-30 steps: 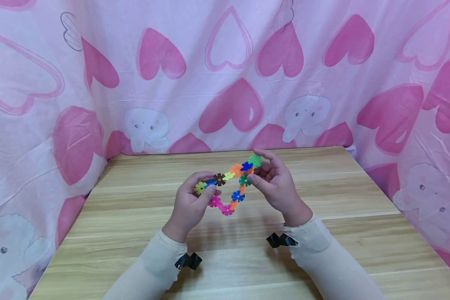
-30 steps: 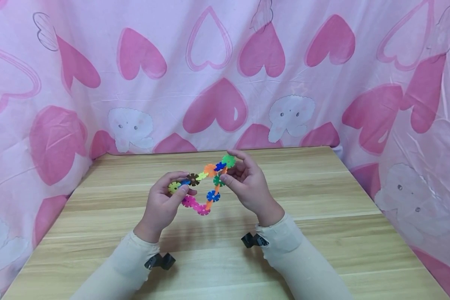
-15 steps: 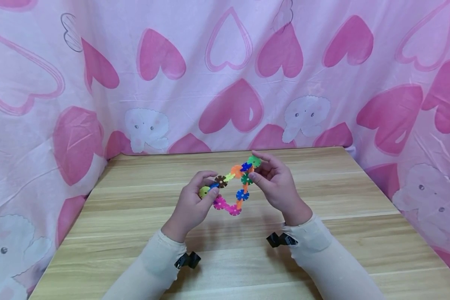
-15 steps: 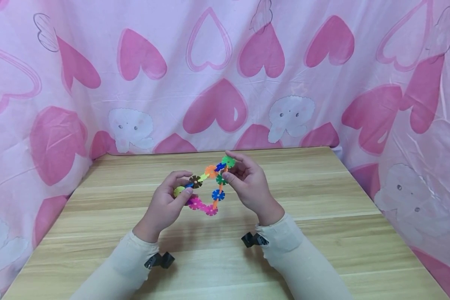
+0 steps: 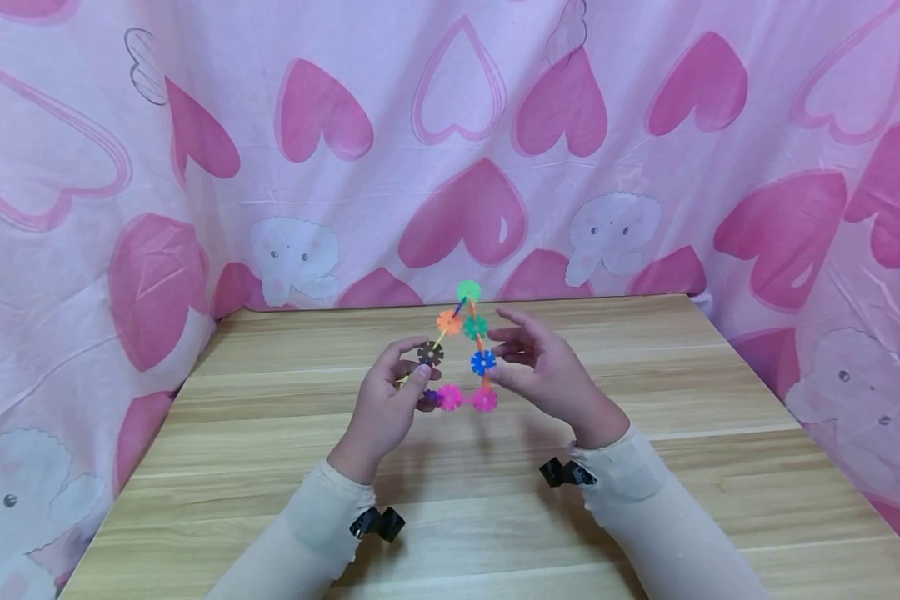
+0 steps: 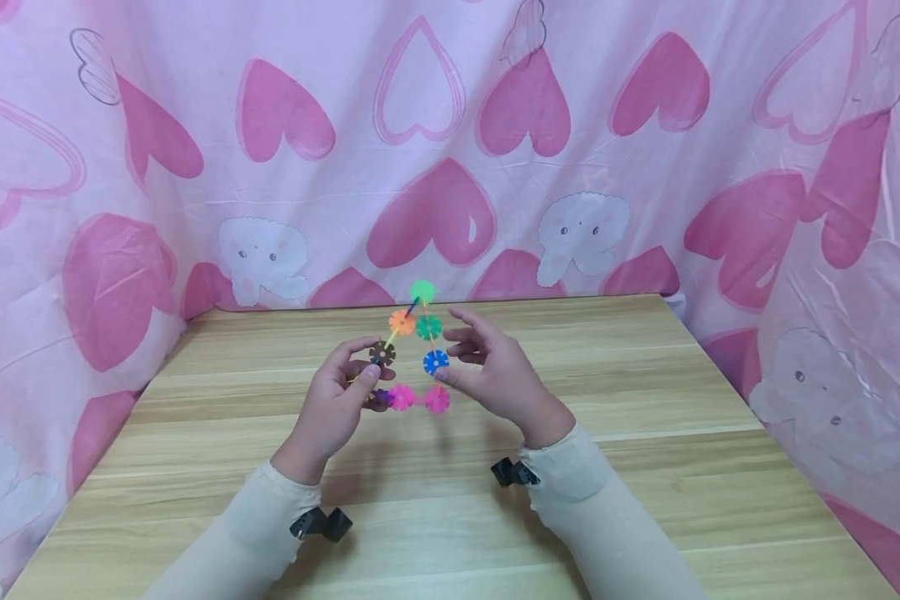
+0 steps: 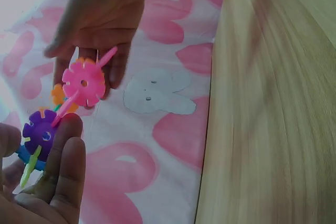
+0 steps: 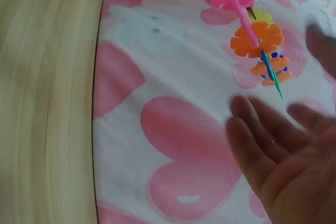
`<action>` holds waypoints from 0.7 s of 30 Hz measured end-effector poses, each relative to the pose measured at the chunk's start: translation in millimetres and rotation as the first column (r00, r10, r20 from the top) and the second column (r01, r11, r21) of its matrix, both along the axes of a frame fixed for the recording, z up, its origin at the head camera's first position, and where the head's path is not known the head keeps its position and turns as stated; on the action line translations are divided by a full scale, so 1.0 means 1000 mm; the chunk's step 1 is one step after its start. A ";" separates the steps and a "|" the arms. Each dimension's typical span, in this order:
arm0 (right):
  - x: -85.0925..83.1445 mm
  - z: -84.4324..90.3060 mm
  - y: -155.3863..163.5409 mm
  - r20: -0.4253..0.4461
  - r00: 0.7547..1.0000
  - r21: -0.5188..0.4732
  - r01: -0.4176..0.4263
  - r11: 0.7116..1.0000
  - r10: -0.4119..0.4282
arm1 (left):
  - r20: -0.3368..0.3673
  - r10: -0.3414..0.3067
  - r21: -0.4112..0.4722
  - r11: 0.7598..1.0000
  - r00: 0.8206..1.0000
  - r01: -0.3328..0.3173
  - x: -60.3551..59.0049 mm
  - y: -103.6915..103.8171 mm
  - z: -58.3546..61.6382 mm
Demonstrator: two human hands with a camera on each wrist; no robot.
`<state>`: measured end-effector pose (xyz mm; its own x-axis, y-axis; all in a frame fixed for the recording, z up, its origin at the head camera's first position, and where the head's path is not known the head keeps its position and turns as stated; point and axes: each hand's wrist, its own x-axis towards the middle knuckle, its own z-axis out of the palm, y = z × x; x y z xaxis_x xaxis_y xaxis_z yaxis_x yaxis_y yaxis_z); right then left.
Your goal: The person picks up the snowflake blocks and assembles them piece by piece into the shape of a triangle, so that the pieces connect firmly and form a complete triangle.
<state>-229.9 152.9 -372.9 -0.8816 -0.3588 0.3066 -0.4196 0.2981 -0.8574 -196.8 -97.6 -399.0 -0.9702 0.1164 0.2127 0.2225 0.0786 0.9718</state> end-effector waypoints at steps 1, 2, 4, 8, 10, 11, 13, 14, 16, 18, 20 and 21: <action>0.000 0.000 0.000 0.000 1.000 0.064 -0.012 0.998 0.012 | 0.002 0.004 0.023 1.000 1.000 -0.004 0.000 0.000 0.000; 0.001 0.001 0.000 -0.003 1.000 0.124 -0.026 0.992 0.027 | 0.009 0.009 0.042 0.999 1.000 -0.010 -0.001 0.000 0.000; 0.002 0.001 0.000 -0.002 0.998 0.208 -0.057 0.977 0.059 | 0.023 0.012 0.080 0.997 1.000 -0.014 -0.002 0.001 0.000; 0.002 0.000 0.000 -0.027 0.995 0.275 -0.083 0.958 0.094 | 0.032 0.011 0.121 0.992 0.999 -0.015 -0.001 0.002 0.002; 0.002 -0.001 0.000 -0.063 0.993 0.277 -0.080 0.957 0.101 | 0.034 0.001 0.132 0.991 0.999 -0.006 -0.001 0.003 0.002; 0.001 -0.001 0.000 -0.081 0.992 0.279 -0.075 0.957 0.101 | 0.034 -0.007 0.133 0.991 0.999 0.002 -0.001 0.002 0.003; -0.001 -0.003 0.000 -0.114 0.988 0.277 -0.067 0.959 0.102 | 0.049 -0.027 0.127 0.992 0.998 0.020 -0.001 0.001 0.004; -0.001 -0.004 0.000 -0.125 0.987 0.275 -0.064 0.959 0.101 | 0.057 -0.039 0.114 0.993 0.998 0.033 -0.001 0.000 0.004; -0.003 -0.005 0.000 -0.140 0.985 0.271 -0.060 0.961 0.101 | 0.077 -0.067 0.063 0.996 0.995 0.062 -0.002 -0.005 0.005; -0.005 -0.007 0.000 -0.140 0.985 0.267 -0.063 0.962 0.104 | 0.090 -0.087 -0.038 0.995 0.992 0.091 -0.003 -0.011 0.005; -0.007 -0.009 0.001 -0.124 0.988 0.269 -0.061 0.961 0.098 | 0.084 -0.106 -0.185 0.975 0.991 0.120 -0.005 -0.017 0.005; -0.008 -0.010 0.001 -0.106 0.990 0.270 -0.062 0.961 0.093 | 0.079 -0.112 -0.265 0.956 0.991 0.129 -0.006 -0.020 0.006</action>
<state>-238.1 153.9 -382.9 -0.8117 -0.5071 0.2898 -0.5427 0.4712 -0.6953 -202.9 -117.6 -393.3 -0.9556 0.2780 0.0972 0.1863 0.3150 0.9306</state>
